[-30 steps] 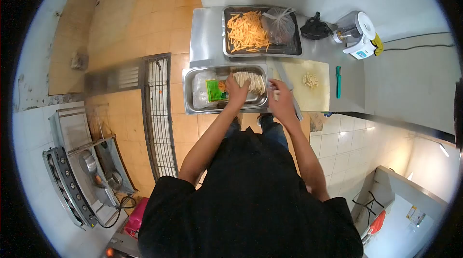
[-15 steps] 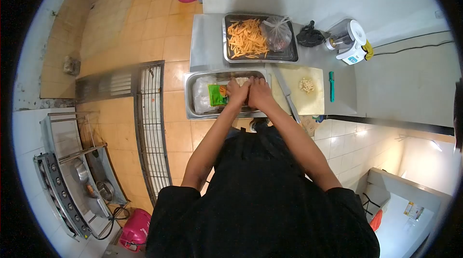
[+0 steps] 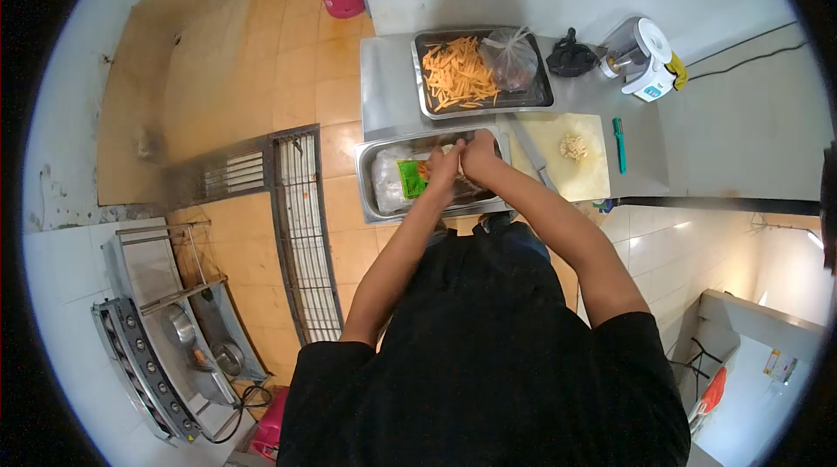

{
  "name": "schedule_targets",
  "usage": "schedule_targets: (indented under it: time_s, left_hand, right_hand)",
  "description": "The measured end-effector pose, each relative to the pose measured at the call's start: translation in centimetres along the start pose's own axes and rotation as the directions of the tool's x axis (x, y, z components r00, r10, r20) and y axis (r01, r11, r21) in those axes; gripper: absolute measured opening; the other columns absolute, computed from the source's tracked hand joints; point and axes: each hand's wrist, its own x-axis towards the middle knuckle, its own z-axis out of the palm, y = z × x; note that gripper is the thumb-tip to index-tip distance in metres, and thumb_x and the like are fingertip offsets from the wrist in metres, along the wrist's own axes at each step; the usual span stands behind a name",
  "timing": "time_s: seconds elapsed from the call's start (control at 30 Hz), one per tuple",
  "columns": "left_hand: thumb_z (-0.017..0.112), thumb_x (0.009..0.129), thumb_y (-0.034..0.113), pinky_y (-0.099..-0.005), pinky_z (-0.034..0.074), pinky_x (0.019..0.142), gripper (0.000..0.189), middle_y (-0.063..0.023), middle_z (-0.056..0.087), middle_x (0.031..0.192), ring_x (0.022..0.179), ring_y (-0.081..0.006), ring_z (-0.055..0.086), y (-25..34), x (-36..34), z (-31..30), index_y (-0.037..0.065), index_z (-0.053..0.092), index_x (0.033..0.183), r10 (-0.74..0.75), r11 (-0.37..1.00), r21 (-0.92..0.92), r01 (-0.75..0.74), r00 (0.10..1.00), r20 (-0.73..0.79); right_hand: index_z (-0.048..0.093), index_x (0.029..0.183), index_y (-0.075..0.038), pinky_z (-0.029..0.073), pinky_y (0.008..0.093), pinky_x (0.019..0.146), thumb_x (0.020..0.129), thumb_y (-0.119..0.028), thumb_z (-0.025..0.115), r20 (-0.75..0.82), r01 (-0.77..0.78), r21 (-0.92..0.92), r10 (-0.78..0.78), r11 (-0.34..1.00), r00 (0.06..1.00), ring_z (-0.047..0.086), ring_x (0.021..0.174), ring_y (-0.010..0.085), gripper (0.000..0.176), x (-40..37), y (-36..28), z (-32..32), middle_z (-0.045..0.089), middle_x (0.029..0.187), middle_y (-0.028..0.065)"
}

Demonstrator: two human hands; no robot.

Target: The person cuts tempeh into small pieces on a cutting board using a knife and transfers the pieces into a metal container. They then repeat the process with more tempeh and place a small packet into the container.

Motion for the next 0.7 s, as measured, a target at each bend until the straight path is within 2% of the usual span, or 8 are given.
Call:
schedule_targets:
  time_s: [0.07, 0.27, 0.33, 0.37, 0.4, 0.57, 0.63, 0.7]
  left_hand:
    - [0.075, 0.091, 0.037, -0.0434, 0.048, 0.100, 0.071, -0.0190, 0.057, 0.138, 0.124, -0.0281, 0.057, -1.5, 2.4, -0.2, 0.000, 0.047, 0.144, -0.052, 0.997, -0.049, 0.053, 0.998, 0.027]
    - [0.072, 0.093, 0.034, -0.0411, 0.050, 0.096, 0.062, -0.0151, 0.063, 0.129, 0.115, -0.0245, 0.062, -1.9, 3.0, -1.0, -0.003, 0.050, 0.139, -0.048, 0.991, -0.112, 0.068, 0.984, 0.173]
    - [0.072, 0.092, 0.035, -0.0416, 0.050, 0.097, 0.069, -0.0176, 0.061, 0.133, 0.119, -0.0267, 0.061, -2.0, 3.1, -1.3, -0.006, 0.048, 0.141, -0.050, 0.995, -0.075, 0.066, 0.978, 0.203]
    - [0.067, 0.096, 0.031, -0.0399, 0.052, 0.092, 0.055, -0.0141, 0.066, 0.124, 0.109, -0.0247, 0.065, -3.5, 4.6, -1.6, -0.004, 0.053, 0.136, -0.108, 0.990, -0.062, 0.128, 0.961, 0.253]
    - [0.061, 0.101, 0.026, -0.0382, 0.054, 0.087, 0.041, -0.0105, 0.071, 0.114, 0.100, -0.0226, 0.069, -4.5, 5.4, -1.8, -0.001, 0.058, 0.131, -0.167, 0.981, -0.045, 0.189, 0.938, 0.302]
    - [0.057, 0.103, 0.028, -0.0393, 0.052, 0.093, 0.043, -0.0146, 0.068, 0.123, 0.109, -0.0254, 0.067, -2.6, 2.2, -1.9, -0.005, 0.060, 0.130, -0.088, 0.989, -0.085, 0.125, 0.936, 0.341]
    - [0.056, 0.103, 0.030, -0.0393, 0.051, 0.096, 0.045, -0.0158, 0.067, 0.126, 0.111, -0.0267, 0.066, -2.8, 1.1, -1.6, -0.006, 0.061, 0.128, -0.028, 0.995, -0.081, 0.056, 0.950, 0.312]
    - [0.051, 0.105, 0.033, -0.0384, 0.046, 0.103, 0.049, -0.0183, 0.066, 0.129, 0.114, -0.0290, 0.064, -2.5, 0.1, -1.2, -0.007, 0.061, 0.130, 0.034, 0.994, 0.094, -0.047, 0.989, 0.144]
  right_hand:
    - [0.058, 0.102, -0.012, 0.048, 0.0462, 0.089, 0.096, -0.039, 0.048, 0.030, 0.025, -0.328, -0.016, 0.944, 0.999, 0.059, 0.097, 0.0268, 0.030, -13.5, 2.4, 8.5, 0.062, 0.107, 0.0084]
    - [0.056, 0.121, -0.011, 0.050, 0.0479, 0.096, 0.090, -0.036, 0.058, 0.031, -0.019, -0.781, 0.070, 0.624, 0.997, 0.063, 0.108, 0.0328, 0.040, -20.8, 2.3, 13.5, 0.064, 0.124, 0.0144]
    - [0.049, 0.130, -0.009, 0.051, 0.0486, 0.096, 0.083, -0.031, 0.067, -0.045, -0.003, -0.970, 0.167, -0.245, 0.985, 0.063, 0.111, 0.0356, 0.055, -22.7, 1.0, 15.4, 0.062, 0.129, 0.0181]
    - [0.045, 0.135, -0.009, 0.051, 0.0490, 0.096, 0.080, -0.029, 0.072, -0.082, 0.096, -0.741, 0.232, -0.664, 0.969, 0.063, 0.113, 0.0369, 0.064, -23.6, 0.6, 16.8, 0.061, 0.132, 0.0200]
    - [0.042, 0.139, -0.008, 0.051, 0.0494, 0.096, 0.077, -0.027, 0.077, -0.154, 0.148, -0.543, 0.272, -0.826, 0.950, 0.063, 0.115, 0.0383, 0.074, -24.5, 0.5, 18.0, 0.060, 0.135, 0.0218]
    - [0.019, 0.153, -0.004, 0.052, 0.0456, 0.100, 0.070, -0.028, 0.090, -0.162, 0.222, -0.418, 0.312, -0.881, 0.936, 0.062, 0.120, 0.0415, 0.112, -25.8, -1.9, 17.3, 0.057, 0.136, 0.0310]
    - [0.023, 0.150, 0.000, 0.048, 0.0414, 0.104, 0.074, -0.030, 0.087, 0.254, 0.267, -0.750, 0.108, -0.605, 0.961, 0.058, 0.124, 0.0400, 0.104, -24.6, -2.2, 13.7, 0.054, 0.136, 0.0295]
    - [0.023, 0.149, 0.001, 0.044, 0.0398, 0.109, 0.076, -0.032, 0.085, 0.265, 0.251, -0.859, 0.032, -0.446, 0.964, 0.054, 0.129, 0.0372, 0.101, -25.1, -1.4, 11.1, 0.051, 0.138, 0.0295]
